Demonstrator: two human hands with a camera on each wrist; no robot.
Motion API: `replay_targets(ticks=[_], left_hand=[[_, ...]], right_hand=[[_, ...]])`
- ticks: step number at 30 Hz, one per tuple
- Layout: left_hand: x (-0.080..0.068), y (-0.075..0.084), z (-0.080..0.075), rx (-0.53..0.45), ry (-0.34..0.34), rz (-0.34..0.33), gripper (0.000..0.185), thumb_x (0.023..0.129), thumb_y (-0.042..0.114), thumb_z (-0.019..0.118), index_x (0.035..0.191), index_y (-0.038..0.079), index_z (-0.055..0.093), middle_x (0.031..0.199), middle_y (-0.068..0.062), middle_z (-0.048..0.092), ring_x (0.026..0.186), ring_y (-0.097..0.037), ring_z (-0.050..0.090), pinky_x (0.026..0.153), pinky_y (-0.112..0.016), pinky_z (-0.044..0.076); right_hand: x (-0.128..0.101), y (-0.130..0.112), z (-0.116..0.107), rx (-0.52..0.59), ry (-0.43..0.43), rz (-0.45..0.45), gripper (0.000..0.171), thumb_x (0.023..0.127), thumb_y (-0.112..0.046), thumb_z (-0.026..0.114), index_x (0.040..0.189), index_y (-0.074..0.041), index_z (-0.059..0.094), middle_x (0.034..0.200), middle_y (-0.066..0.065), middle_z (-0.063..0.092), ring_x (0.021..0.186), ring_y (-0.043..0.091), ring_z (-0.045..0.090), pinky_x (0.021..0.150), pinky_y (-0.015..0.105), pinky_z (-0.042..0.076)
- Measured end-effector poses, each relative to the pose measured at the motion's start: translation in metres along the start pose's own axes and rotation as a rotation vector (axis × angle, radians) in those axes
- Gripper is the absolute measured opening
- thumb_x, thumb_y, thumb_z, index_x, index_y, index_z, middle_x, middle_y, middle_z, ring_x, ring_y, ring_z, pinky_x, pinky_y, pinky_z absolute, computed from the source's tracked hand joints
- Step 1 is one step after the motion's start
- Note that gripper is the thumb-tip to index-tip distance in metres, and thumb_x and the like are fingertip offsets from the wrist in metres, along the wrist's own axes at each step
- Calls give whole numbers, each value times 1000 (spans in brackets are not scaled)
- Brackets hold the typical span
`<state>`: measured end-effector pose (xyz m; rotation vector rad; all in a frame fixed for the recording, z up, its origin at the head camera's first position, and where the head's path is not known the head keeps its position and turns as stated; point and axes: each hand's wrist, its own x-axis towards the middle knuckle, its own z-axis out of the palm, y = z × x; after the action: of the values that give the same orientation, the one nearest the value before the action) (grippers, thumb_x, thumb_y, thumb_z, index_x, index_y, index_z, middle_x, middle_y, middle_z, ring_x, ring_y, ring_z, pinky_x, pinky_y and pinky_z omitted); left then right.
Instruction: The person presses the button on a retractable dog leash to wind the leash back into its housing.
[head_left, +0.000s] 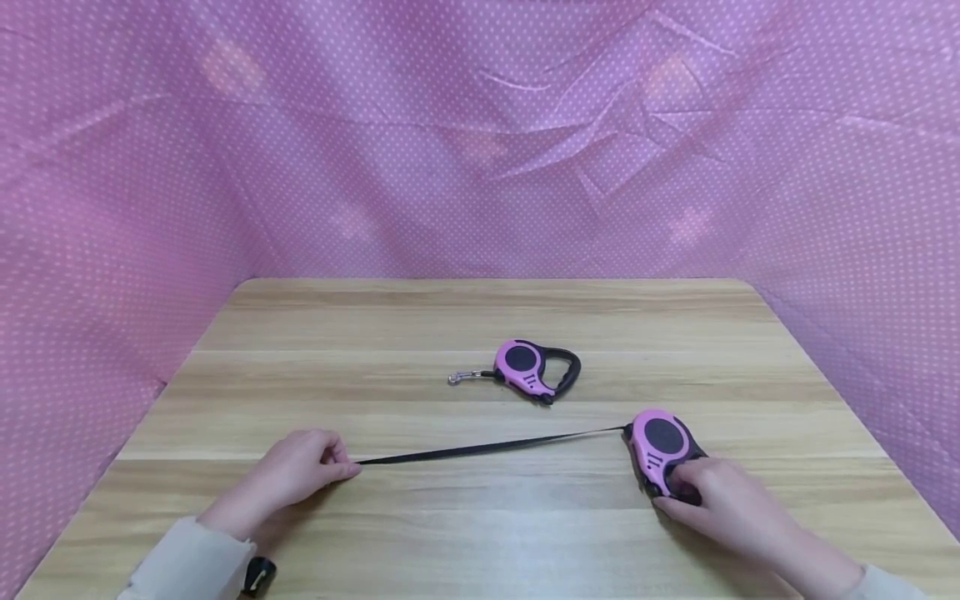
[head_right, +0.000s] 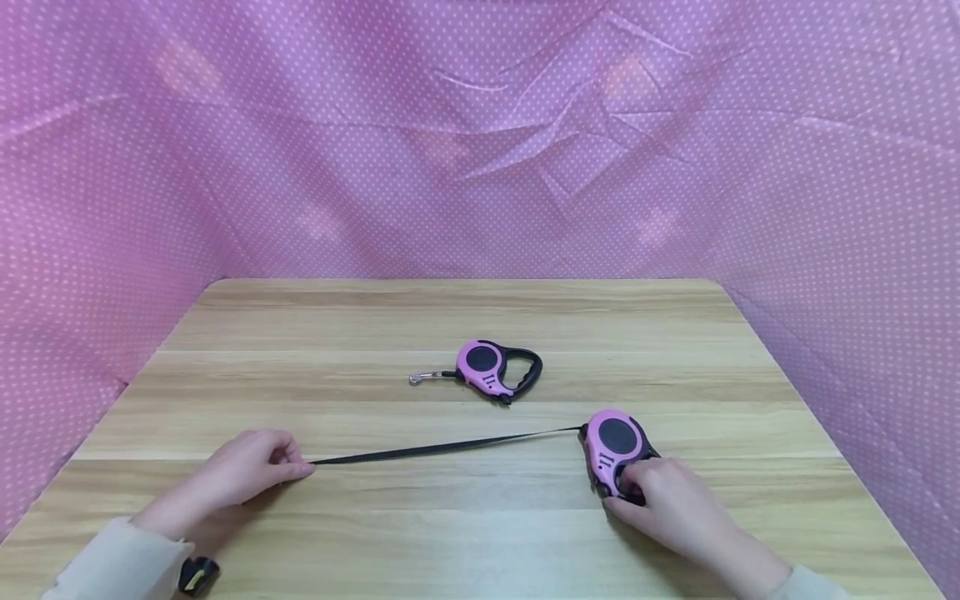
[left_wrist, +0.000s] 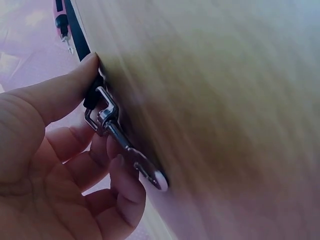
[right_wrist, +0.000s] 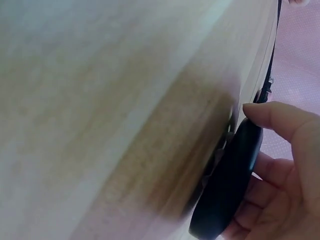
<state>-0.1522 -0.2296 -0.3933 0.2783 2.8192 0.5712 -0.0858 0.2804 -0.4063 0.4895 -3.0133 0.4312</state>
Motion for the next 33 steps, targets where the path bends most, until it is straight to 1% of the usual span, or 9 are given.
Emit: replay_targets(ticks=[4,9,12,16,19,21,25,29,33], left_hand=[[-1,0,-2,-15,-16,-22,25,84,35,77,76,16,63,72,4,58,68,-13,48,66,-32,40],[-1,-1,-5,-30,-23,-35,23,85,33,76,76,15,63,73,4,59,69,-13,49,66,-32,40],[-1,-2,-7,-43,-33,-52,23,87,32,74,78,14,62,73,3,58,68,-13,49,64,-31,40],[-3,-2,-8,-105,-56,-102,23,93,32,67,82,14,58,69,2,58,62,-14,52,55,-31,42],[-6,-3,-5,-146,-54,-117,23,95,32,64,83,13,56,66,2,58,58,-15,54,50,-31,43],[-6,-4,-3,-147,-50,-115,23,95,31,64,83,13,56,65,2,58,57,-14,54,50,-30,43],[-6,-5,0,-135,-43,-107,22,95,30,64,81,14,57,64,3,58,56,-13,54,55,-28,42],[-6,-6,0,-131,-36,-92,24,95,32,64,79,15,58,64,4,58,57,-12,54,56,-28,40],[-6,-7,-1,-147,-29,-75,24,95,31,65,79,14,59,64,4,58,57,-12,54,56,-27,41]], right_hand=[[0,-1,-1,44,-80,43,29,81,-32,79,69,-26,53,61,-17,40,57,-1,34,52,20,32],[1,-3,0,60,-114,80,22,83,-33,75,73,-23,57,61,-15,44,57,1,36,52,21,32],[2,-4,1,24,-127,71,26,84,-36,74,71,-24,55,61,-14,43,56,2,35,52,22,33],[3,-5,3,-42,-144,32,32,87,-43,71,68,-26,52,62,-15,41,56,2,35,52,24,33],[3,-5,3,-64,-143,5,34,88,-44,69,66,-27,50,62,-15,40,55,1,35,51,25,34],[3,-5,4,-72,-144,-9,36,89,-46,68,65,-27,49,61,-16,40,54,1,34,50,25,33],[3,-5,5,-47,-129,-13,42,91,-51,65,61,-28,45,59,-17,36,52,-1,30,49,21,31],[3,-5,6,-18,-111,24,46,92,-53,63,60,-28,42,58,-17,32,51,-2,27,49,19,29],[2,-6,6,-6,-120,67,47,93,-53,61,60,-27,42,58,-16,33,50,-1,28,49,20,30]])
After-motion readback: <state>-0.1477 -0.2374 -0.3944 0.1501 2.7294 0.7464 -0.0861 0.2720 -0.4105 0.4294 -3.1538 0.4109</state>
